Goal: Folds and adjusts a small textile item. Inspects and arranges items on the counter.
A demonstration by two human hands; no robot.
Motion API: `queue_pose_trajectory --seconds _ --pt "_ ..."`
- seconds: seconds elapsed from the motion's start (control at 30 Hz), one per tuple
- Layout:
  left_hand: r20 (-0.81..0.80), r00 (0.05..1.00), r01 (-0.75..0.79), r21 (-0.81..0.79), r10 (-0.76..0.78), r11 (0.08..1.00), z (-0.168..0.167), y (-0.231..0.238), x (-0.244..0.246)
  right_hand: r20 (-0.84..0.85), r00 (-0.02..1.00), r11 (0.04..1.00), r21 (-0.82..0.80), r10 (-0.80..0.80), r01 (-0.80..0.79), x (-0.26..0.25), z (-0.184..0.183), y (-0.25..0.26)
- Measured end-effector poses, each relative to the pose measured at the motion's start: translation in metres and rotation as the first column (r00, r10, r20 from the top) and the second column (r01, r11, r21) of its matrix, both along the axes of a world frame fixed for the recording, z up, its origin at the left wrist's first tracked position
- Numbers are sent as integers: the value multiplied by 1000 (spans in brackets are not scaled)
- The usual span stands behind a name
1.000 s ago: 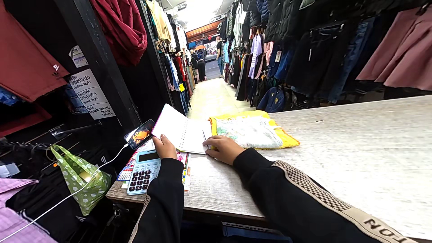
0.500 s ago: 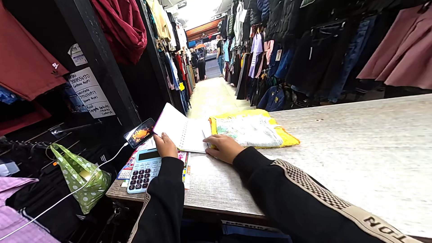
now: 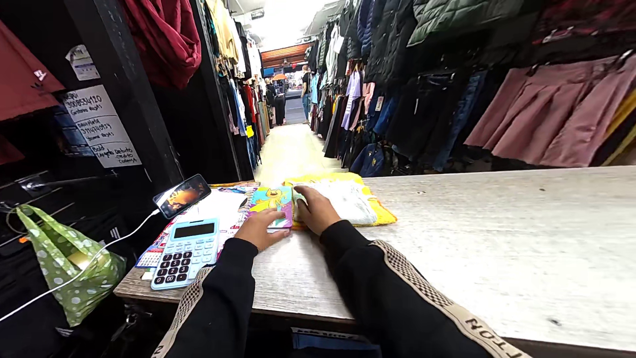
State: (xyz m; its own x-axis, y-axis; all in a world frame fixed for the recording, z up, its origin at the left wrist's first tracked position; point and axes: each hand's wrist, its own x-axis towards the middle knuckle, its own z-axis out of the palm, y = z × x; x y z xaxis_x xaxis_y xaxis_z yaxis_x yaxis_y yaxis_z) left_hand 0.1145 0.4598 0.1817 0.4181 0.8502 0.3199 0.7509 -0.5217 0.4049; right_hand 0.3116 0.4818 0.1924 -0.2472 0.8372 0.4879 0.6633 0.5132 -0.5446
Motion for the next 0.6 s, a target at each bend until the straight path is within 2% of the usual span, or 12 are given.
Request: queue_pose_trajectory --seconds 0.07,0.17,0.27,0.33,0.4,0.5,0.6 --pt "-71 996 -58 -41 55 998 -1 2 -1 16 999 999 9 -41 41 5 -2 1" --pt "-189 955 -246 -69 230 967 2 -1 -1 57 987 988 37 -151 149 11 -1 -5" --pt "-226 898 -408 -105 378 907 6 -6 -1 194 916 924 -85 -352 373 21 3 -19" --pt "-211 877 -458 -89 432 885 5 -6 1 355 856 865 -199 -376 462 29 -9 -17" --pt "-182 895 -421 -35 408 907 4 -10 2 411 846 869 -207 -339 449 34 -19 -15" --pt "-108 959 -247 139 262 959 -3 -24 7 321 887 919 -102 -332 381 31 -24 -16" --pt "-182 978 -86 112 105 990 -2 -40 17 198 922 942 27 -333 334 29 -30 -19"
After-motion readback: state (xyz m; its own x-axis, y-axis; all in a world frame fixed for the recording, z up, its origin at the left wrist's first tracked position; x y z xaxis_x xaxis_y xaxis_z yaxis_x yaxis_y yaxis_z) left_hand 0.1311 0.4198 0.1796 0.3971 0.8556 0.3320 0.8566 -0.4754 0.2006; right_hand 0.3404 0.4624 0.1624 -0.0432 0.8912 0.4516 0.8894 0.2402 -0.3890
